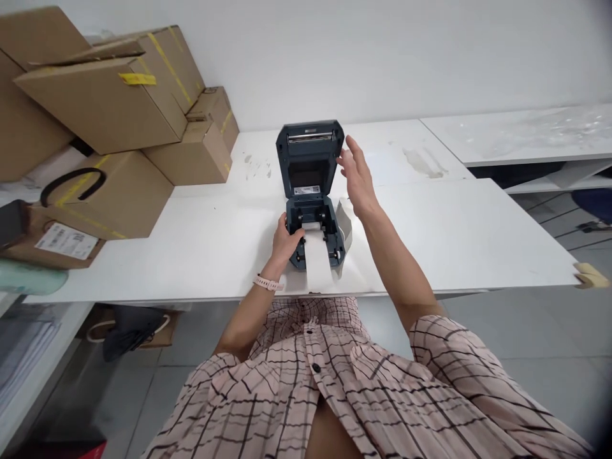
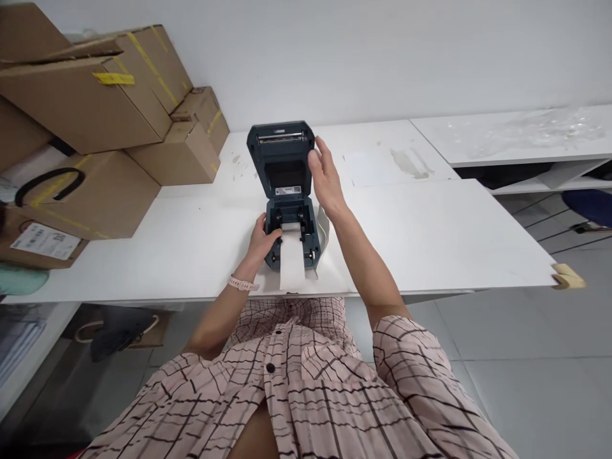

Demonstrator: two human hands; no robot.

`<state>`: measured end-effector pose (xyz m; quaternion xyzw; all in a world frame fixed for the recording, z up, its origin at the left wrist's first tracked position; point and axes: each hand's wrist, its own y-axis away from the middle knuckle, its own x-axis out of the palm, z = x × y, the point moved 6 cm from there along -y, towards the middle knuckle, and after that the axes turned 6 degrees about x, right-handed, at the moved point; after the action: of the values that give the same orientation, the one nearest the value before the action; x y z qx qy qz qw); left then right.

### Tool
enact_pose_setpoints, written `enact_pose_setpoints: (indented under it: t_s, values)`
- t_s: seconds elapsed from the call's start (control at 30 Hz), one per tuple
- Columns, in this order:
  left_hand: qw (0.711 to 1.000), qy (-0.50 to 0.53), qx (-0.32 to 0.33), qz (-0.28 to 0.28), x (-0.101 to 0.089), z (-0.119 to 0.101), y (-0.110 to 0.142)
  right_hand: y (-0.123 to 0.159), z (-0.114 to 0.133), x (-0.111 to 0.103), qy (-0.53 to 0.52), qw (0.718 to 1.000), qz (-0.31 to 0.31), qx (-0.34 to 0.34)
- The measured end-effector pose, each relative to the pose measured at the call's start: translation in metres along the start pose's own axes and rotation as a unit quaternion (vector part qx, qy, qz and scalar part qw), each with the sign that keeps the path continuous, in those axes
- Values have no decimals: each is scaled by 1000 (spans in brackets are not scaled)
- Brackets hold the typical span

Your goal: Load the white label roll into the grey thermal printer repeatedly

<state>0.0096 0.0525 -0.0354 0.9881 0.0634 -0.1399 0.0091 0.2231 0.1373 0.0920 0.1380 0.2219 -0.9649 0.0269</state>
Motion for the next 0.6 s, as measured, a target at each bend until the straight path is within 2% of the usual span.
enact_pose_setpoints:
  t_s: [0.13, 0.23, 0.3, 0.37, 0.43, 0.47, 0.6]
  values:
    - [999, -42, 1, -12, -2, 1, -10, -9, -1, 11, 99, 994, -3, -52]
    - [997, -71, 11, -23, -4, -5, -10, 10, 13, 18, 193, 975, -55, -95]
    - [996, -82, 16, -33, -5, -11, -8, 27, 22, 31, 260, 959, -47, -105]
    - [995, -94, 18, -35, -5, -16, -5, 41, 19, 54, 359, 928, 53, -82]
    - [994, -107, 16, -35, -5, -19, -3, 51, 7, 75, 452, 874, 172, -47]
    - [993, -110, 14, -37, -5, -20, -3, 55, 1, 82, 483, 849, 212, -36]
    - [993, -108, 11, -47, -7, -19, -3, 59, -9, 97, 510, 808, 291, -44]
